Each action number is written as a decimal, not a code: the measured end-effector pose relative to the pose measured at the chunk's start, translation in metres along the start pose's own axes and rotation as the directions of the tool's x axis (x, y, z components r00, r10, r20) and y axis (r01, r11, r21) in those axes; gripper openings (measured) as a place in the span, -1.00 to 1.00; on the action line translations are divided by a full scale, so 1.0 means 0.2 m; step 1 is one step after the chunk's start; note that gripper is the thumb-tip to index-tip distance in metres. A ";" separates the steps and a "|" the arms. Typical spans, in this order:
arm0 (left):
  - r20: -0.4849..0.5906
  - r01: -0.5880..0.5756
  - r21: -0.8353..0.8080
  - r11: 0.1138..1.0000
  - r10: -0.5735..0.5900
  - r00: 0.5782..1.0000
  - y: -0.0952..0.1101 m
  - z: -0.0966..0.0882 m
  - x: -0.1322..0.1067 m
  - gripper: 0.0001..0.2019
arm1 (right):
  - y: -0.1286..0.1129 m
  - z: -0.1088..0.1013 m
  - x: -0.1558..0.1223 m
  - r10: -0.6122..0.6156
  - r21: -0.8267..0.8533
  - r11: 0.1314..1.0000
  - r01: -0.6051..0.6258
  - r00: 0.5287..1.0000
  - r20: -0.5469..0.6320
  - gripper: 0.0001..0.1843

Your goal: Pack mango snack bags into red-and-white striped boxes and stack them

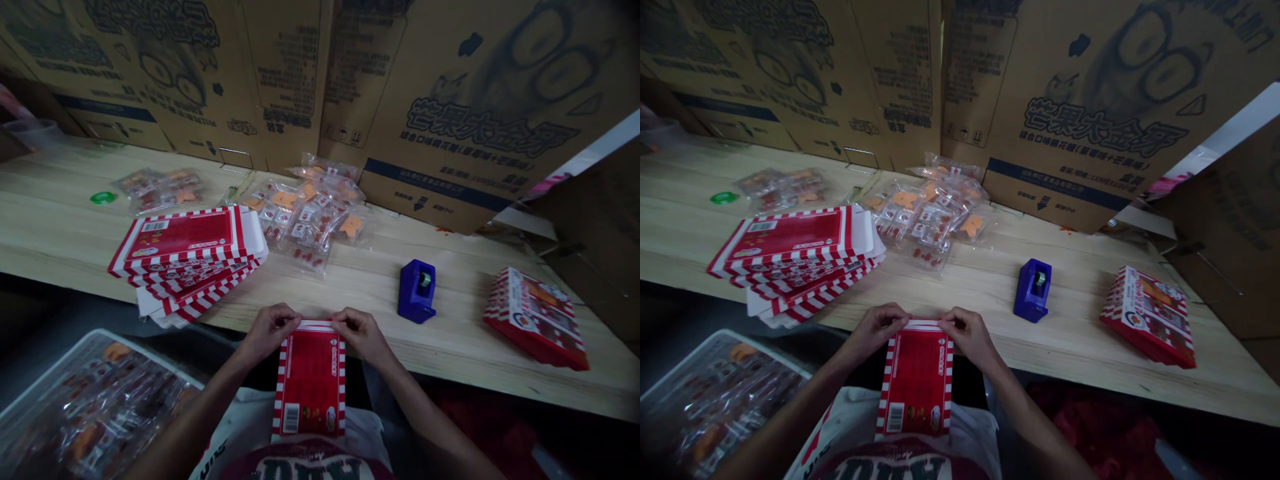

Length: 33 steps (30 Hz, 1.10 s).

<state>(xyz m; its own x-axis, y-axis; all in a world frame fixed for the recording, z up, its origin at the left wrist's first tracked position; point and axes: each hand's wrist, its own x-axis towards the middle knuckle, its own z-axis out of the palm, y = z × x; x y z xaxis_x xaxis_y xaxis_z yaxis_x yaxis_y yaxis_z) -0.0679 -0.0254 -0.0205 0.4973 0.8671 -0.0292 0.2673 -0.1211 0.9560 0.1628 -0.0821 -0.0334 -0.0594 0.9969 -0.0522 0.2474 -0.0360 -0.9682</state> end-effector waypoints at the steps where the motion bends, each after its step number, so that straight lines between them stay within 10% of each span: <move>1: 0.003 0.004 0.021 1.000 -0.004 1.000 0.01 -0.01 0.01 -0.78 | -0.01 -0.01 0.01 0.017 0.011 1.000 -0.017 1.000 0.008 -0.84; 15: 0.119 -0.014 -0.016 1.000 0.016 0.993 0.05 -0.07 0.07 -0.72 | -0.09 -0.04 0.06 -0.005 -0.007 1.000 0.005 1.000 0.002 -0.81; 20: 0.046 -0.051 -0.196 0.979 0.062 0.997 0.01 0.00 0.02 -0.80 | -0.09 0.00 -0.05 -0.093 0.018 0.995 0.095 0.991 -0.094 -0.86; 26: -0.004 0.137 -0.482 0.865 -0.159 0.987 -0.06 0.12 0.00 -0.73 | -0.06 0.05 -0.10 -0.014 0.114 0.993 0.041 0.975 -0.222 -0.84; 33: -0.025 0.080 -0.445 0.892 -0.101 0.995 -0.06 0.15 0.01 -0.85 | -0.03 0.09 -0.11 0.000 0.152 0.988 0.041 0.966 -0.260 -0.90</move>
<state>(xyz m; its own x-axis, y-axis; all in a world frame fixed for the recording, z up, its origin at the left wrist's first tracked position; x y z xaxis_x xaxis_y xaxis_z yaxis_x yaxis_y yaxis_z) -0.0454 -0.0364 -0.0403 0.4470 0.8867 -0.1184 -0.0890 0.1758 0.9804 0.1458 -0.1058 -0.0307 0.1938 0.9809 0.0135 0.0953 -0.0052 -0.9954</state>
